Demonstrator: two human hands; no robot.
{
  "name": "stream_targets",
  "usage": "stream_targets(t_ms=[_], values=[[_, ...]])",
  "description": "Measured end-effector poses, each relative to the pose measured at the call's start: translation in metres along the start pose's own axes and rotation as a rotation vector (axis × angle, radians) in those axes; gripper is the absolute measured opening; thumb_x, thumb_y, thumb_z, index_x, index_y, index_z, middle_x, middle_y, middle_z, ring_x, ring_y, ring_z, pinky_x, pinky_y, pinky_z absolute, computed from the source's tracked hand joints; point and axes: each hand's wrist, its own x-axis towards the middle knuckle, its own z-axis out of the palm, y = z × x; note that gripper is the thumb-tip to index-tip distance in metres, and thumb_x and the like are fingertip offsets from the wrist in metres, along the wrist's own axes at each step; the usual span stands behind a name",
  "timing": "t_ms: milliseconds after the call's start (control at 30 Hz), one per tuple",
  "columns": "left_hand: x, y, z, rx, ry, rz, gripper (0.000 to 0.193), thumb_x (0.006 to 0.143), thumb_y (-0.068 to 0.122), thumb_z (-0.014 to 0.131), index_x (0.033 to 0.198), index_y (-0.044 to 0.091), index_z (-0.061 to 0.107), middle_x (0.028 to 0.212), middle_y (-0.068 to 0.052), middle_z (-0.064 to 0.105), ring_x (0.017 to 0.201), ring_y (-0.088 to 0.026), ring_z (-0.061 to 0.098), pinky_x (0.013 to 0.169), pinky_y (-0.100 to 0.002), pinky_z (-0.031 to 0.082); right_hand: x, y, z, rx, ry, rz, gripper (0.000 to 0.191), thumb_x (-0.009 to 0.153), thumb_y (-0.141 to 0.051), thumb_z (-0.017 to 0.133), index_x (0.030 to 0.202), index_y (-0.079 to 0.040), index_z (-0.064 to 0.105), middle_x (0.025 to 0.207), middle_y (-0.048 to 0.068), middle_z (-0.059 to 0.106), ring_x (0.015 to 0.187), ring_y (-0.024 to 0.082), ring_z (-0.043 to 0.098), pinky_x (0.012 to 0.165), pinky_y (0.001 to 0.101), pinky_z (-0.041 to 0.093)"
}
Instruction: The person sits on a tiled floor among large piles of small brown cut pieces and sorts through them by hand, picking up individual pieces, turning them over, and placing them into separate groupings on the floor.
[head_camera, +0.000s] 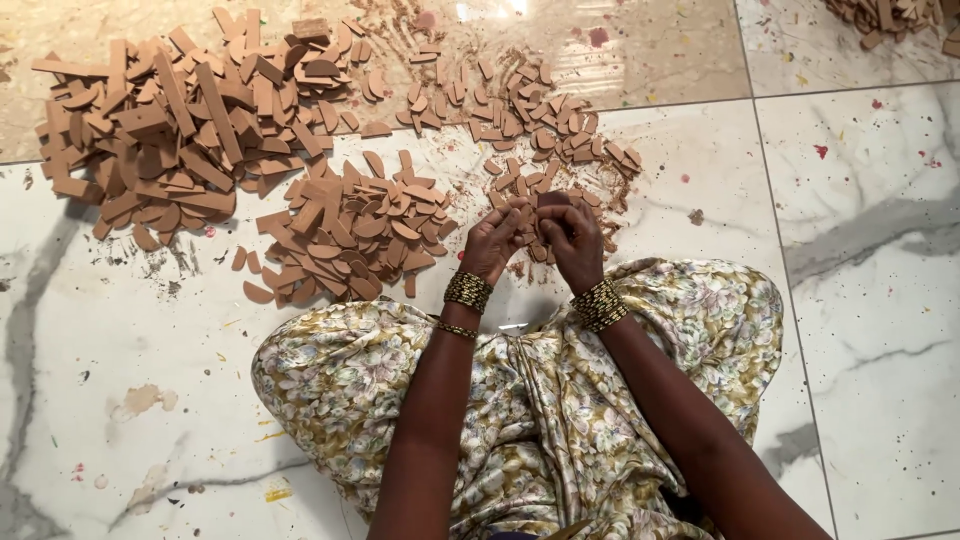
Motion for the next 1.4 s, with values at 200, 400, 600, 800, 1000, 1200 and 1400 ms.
stream_targets(t_ms=[200, 400, 600, 800, 1000, 1200, 1400], values=[[0.005, -0.005, 0.000, 0.251, 0.243, 0.129, 0.039, 0.099, 0.012, 0.068, 0.132, -0.008, 0.064, 0.106, -0.006, 0.072, 0.086, -0.008, 0.067, 0.073, -0.022, 0.058, 0.005, -0.014, 0.007, 0.068, 0.014, -0.046, 0.041, 0.093, -0.005, 0.070, 0.132, -0.007, 0.061, 0.124, 0.012, 0.068, 0.107, 0.023, 0.071, 0.083, 0.0329, 0.063], [0.006, -0.003, 0.003, 0.028, 0.064, 0.068, 0.047, 0.098, 0.012, 0.067, 0.141, -0.003, 0.057, 0.109, -0.002, 0.071, 0.090, -0.007, 0.064, 0.078, -0.022, 0.056, 0.023, -0.009, 0.018, 0.044, 0.018, -0.021, 0.044, 0.090, -0.002, 0.072, 0.133, -0.007, 0.062, 0.121, 0.016, 0.071, 0.106, 0.025, 0.072, 0.086, 0.0340, 0.062], [0.007, -0.006, 0.003, -0.010, 0.039, 0.104, 0.049, 0.102, 0.017, 0.071, 0.144, -0.004, 0.058, 0.111, -0.004, 0.069, 0.093, -0.010, 0.063, 0.081, -0.027, 0.055, 0.025, -0.005, 0.020, 0.362, -0.053, 0.240, 0.044, 0.092, -0.004, 0.069, 0.135, -0.005, 0.061, 0.116, 0.018, 0.069, 0.098, 0.025, 0.071, 0.077, 0.0318, 0.062], [0.001, 0.000, -0.003, -0.139, -0.070, 0.083, 0.053, 0.099, 0.019, 0.071, 0.145, -0.002, 0.054, 0.118, -0.007, 0.070, 0.108, -0.016, 0.067, 0.092, -0.032, 0.057, 0.028, -0.009, 0.014, -0.096, -0.046, -0.118, 0.040, 0.095, -0.001, 0.064, 0.134, -0.007, 0.065, 0.115, 0.015, 0.074, 0.100, 0.026, 0.075, 0.084, 0.0341, 0.066], [0.003, 0.000, -0.005, -0.171, -0.107, 0.048, 0.052, 0.100, 0.017, 0.068, 0.145, -0.004, 0.053, 0.127, -0.009, 0.068, 0.113, -0.018, 0.066, 0.102, -0.035, 0.057, 0.023, -0.006, 0.012, -0.055, -0.101, -0.049, 0.034, 0.097, -0.003, 0.065, 0.131, -0.009, 0.066, 0.115, 0.016, 0.073, 0.098, 0.024, 0.075, 0.078, 0.0324, 0.066], [0.002, -0.003, -0.009, -0.072, -0.102, 0.067, 0.047, 0.101, 0.013, 0.068, 0.143, -0.003, 0.056, 0.128, -0.010, 0.068, 0.115, -0.018, 0.066, 0.103, -0.037, 0.055, 0.020, -0.011, 0.001, -0.178, -0.019, -0.260, 0.038, 0.097, 0.000, 0.064, 0.135, -0.008, 0.065, 0.114, 0.015, 0.073, 0.098, 0.023, 0.073, 0.081, 0.0322, 0.062], [0.003, 0.000, 0.003, 0.373, -0.001, 0.241, 0.048, 0.097, 0.010, 0.073, 0.142, -0.002, 0.060, 0.124, -0.011, 0.072, 0.107, -0.016, 0.071, 0.094, -0.032, 0.061, 0.023, -0.023, -0.019, 0.116, -0.071, 0.104, 0.039, 0.095, 0.002, 0.059, 0.133, -0.009, 0.061, 0.106, 0.010, 0.070, 0.084, 0.014, 0.070, 0.067, 0.0252, 0.059]])
